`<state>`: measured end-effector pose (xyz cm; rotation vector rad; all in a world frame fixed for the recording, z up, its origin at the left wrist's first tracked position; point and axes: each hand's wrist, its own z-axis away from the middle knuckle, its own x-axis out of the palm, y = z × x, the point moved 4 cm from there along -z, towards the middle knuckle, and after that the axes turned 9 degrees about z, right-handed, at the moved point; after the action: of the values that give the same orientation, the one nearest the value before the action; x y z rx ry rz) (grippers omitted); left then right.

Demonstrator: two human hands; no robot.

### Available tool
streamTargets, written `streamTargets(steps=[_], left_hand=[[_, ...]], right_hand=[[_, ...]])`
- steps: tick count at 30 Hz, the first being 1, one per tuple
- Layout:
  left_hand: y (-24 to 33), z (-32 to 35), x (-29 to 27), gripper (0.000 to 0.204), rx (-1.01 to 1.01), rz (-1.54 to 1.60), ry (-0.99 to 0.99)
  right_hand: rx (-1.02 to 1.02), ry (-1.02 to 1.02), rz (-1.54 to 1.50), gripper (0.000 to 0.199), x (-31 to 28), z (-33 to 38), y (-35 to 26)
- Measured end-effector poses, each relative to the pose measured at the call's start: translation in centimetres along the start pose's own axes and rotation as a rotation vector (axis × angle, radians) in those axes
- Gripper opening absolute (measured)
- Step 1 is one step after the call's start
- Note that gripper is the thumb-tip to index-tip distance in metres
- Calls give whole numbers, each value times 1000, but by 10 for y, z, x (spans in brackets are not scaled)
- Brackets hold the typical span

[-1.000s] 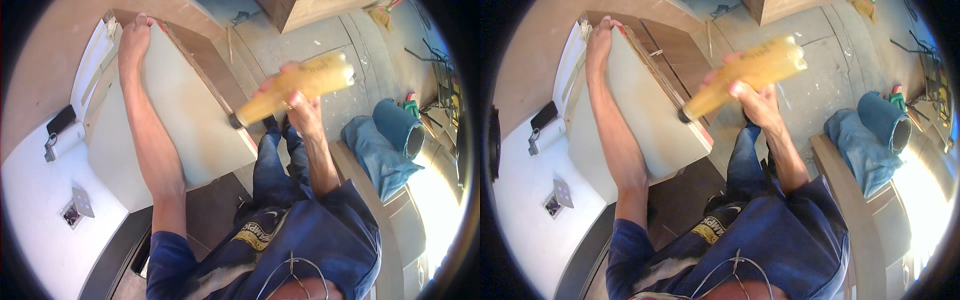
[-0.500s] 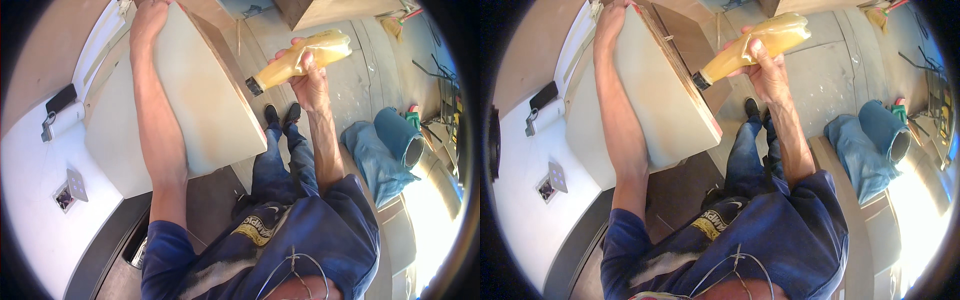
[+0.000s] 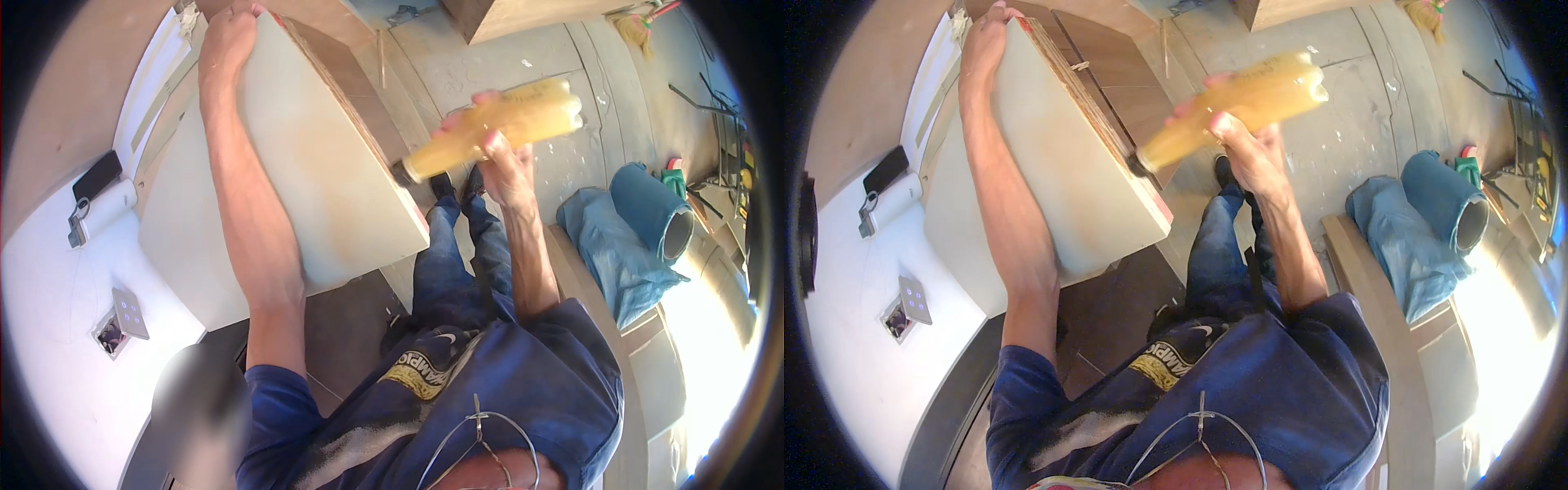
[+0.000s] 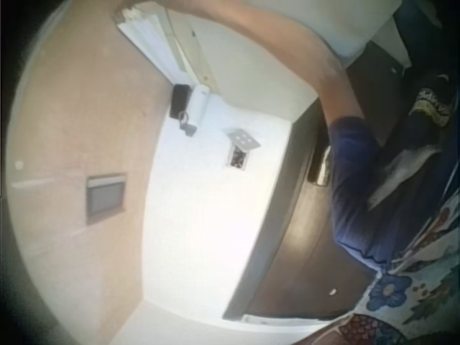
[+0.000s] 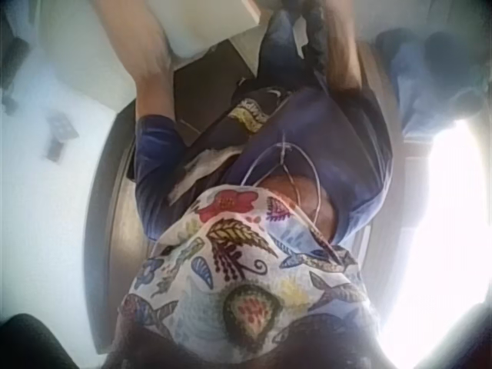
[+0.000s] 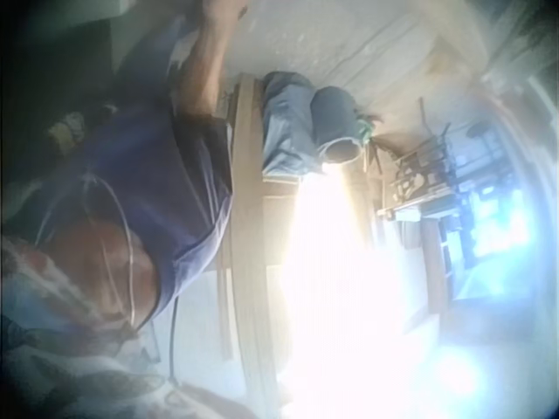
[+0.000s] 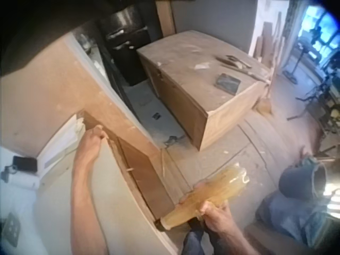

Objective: The person sands the surface and edges of a wooden panel using a sanding block, moves the panel around, and subsequently applies liquid from a bottle onto one of the edges.

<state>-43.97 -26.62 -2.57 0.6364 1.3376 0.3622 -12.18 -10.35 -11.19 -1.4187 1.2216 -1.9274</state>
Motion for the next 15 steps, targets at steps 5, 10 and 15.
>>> streamTargets(steps=[5, 10, 15], left_hand=[[-12, -7, 0, 52, -85, 128, -116], [-8, -9, 1, 52, -31, 101, -126], [-16, -13, -1, 52, -57, 123, -131]], right_hand=[[4, 34, 37, 64, 25, -51, -2], [43, 0, 4, 64, 4, -11, 2], [42, 58, 37, 65, 17, -35, 3]])
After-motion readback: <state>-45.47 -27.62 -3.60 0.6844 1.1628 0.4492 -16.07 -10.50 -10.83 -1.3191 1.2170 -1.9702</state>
